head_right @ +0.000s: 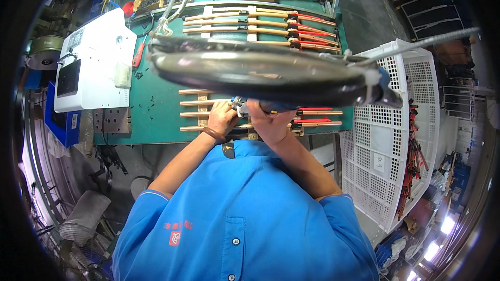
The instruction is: The person uses a handheld tool to process multiple metal rods clamped in a wooden jig. They then remove the rods, place them into a white basket, and reload the jig with new rods from the basket.
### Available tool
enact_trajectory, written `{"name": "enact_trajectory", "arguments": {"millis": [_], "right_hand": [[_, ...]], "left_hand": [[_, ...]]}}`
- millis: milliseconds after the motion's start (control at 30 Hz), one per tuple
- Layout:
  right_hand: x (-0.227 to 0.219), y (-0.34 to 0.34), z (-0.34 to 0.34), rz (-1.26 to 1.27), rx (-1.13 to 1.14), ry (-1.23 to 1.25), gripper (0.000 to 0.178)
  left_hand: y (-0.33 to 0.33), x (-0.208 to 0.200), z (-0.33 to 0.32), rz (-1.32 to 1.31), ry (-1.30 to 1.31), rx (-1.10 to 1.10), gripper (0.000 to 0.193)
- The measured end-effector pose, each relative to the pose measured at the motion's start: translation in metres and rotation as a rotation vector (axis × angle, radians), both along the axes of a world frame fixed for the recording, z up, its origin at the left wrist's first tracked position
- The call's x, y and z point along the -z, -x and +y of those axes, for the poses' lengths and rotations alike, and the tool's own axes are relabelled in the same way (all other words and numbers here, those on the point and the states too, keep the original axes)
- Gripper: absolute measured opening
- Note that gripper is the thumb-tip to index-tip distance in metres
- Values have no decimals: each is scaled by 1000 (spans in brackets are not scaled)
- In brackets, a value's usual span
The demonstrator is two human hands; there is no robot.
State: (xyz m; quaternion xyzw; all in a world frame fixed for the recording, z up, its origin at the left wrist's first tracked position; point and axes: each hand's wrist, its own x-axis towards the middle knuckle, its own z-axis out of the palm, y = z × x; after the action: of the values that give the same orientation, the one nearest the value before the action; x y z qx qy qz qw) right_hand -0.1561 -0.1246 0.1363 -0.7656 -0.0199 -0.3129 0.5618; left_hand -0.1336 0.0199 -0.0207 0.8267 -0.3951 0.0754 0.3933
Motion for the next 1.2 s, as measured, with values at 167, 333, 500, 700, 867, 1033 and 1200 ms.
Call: {"name": "enact_trajectory", "arguments": {"millis": [167, 333, 500, 700, 867, 1033, 1200], "right_hand": [[15, 11, 2, -6, 10, 37, 31], [48, 20, -11, -112, 35, 498, 38], [-3, -5, 14, -7, -81, -265, 23], [-76, -24, -4, -9, 68, -488, 24], [-113, -26, -15, -72, 108, -321, 28], [-98, -15, -36, -16, 78, -305, 24], [-91, -22, -30, -5, 95, -269, 23]], "left_hand": [[2, 8, 2, 47, -15, 11, 14], [4, 30, -5, 46, 57, -37, 14], [-2, 9, 0, -10, 17, 16, 13], [5, -12, 11, -29, -10, -26, 36], [-5, -40, 65, 20, 100, -344, 27], [-52, 11, 180, 203, 162, -1084, 19], [-92, 38, 241, 295, 73, -1173, 17]]}}
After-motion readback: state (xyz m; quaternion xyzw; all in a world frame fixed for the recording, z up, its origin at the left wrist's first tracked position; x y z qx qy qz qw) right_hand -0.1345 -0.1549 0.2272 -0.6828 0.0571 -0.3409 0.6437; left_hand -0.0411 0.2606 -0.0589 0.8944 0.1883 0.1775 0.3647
